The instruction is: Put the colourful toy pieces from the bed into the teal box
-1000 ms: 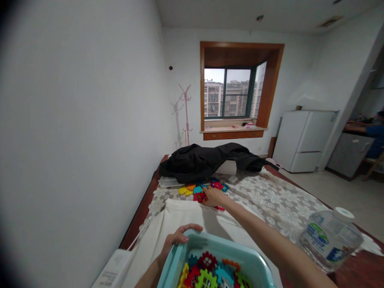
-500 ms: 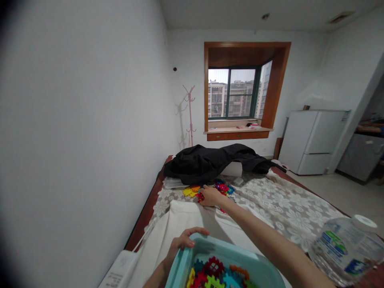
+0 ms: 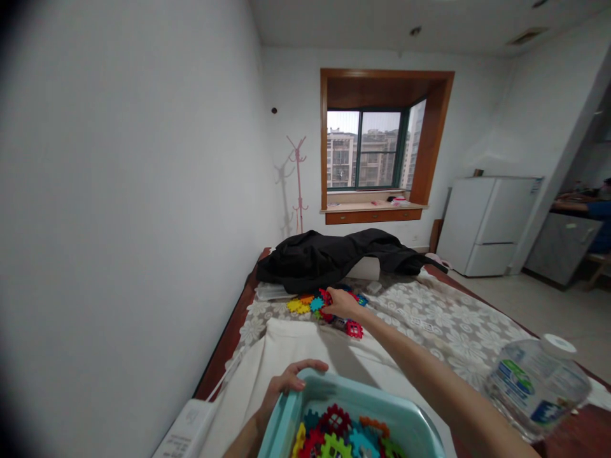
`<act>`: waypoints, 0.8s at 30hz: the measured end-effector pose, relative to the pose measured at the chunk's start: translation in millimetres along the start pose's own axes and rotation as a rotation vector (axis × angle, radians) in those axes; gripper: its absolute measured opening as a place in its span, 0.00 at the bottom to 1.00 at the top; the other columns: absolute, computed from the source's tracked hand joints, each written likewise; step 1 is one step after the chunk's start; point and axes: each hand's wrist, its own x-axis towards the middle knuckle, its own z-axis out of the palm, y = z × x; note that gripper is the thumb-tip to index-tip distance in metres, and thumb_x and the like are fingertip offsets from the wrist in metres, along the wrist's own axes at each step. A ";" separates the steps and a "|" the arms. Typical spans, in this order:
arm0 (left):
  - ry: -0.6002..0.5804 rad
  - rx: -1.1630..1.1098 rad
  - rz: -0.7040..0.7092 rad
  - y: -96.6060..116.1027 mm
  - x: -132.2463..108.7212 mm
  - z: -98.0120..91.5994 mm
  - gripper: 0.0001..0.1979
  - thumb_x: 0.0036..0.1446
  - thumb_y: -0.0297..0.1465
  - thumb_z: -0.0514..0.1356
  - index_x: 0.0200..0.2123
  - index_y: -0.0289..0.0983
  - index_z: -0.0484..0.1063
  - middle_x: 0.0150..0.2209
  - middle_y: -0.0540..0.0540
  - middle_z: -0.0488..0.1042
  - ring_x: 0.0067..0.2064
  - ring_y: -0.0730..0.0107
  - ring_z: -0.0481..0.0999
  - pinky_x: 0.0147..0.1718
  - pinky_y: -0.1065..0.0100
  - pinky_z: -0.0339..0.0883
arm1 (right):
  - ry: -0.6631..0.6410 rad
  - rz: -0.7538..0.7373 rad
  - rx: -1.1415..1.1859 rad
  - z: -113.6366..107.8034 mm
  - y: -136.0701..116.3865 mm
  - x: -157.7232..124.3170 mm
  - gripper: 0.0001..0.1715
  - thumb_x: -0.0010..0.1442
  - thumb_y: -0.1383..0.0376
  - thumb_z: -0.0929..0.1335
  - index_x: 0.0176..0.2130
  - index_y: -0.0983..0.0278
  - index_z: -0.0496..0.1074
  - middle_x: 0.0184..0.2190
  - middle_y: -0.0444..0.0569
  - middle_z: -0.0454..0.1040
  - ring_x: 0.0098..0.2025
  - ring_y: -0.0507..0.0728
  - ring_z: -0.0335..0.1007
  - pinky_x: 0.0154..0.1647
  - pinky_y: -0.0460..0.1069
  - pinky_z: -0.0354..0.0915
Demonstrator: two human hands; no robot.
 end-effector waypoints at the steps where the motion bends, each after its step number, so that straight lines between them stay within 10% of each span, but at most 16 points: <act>1: -0.001 0.001 0.005 0.7 -0.3 0.9 0.23 0.41 0.30 0.62 0.43 0.38 0.86 0.42 0.40 0.85 0.42 0.52 0.83 0.44 0.60 0.74 | -0.010 0.015 0.016 -5.2 7.2 0.2 0.25 0.60 0.54 0.73 0.52 0.65 0.72 0.49 0.57 0.80 0.46 0.63 0.77 0.40 0.49 0.63; 8: -0.009 -0.055 0.007 1.1 -1.6 2.0 0.24 0.43 0.29 0.63 0.46 0.33 0.85 0.45 0.38 0.84 0.45 0.52 0.83 0.45 0.62 0.75 | -0.152 0.044 0.038 -18.5 48.3 -29.0 0.30 0.52 0.53 0.78 0.51 0.64 0.76 0.43 0.55 0.82 0.41 0.64 0.77 0.37 0.50 0.65; 16: -0.026 -0.020 -0.014 2.1 -1.2 0.3 0.24 0.45 0.29 0.62 0.48 0.36 0.84 0.44 0.41 0.84 0.44 0.54 0.83 0.46 0.61 0.74 | -0.093 -0.096 -0.008 11.1 42.4 -71.5 0.35 0.58 0.43 0.74 0.55 0.62 0.74 0.54 0.60 0.76 0.49 0.67 0.75 0.46 0.53 0.65; 24: -0.041 0.013 -0.011 2.4 0.4 -2.1 0.27 0.44 0.30 0.62 0.50 0.33 0.83 0.46 0.39 0.83 0.46 0.51 0.82 0.49 0.57 0.73 | -0.048 -0.022 0.065 14.5 38.0 -72.5 0.31 0.56 0.51 0.76 0.53 0.63 0.72 0.42 0.51 0.79 0.40 0.61 0.73 0.37 0.49 0.59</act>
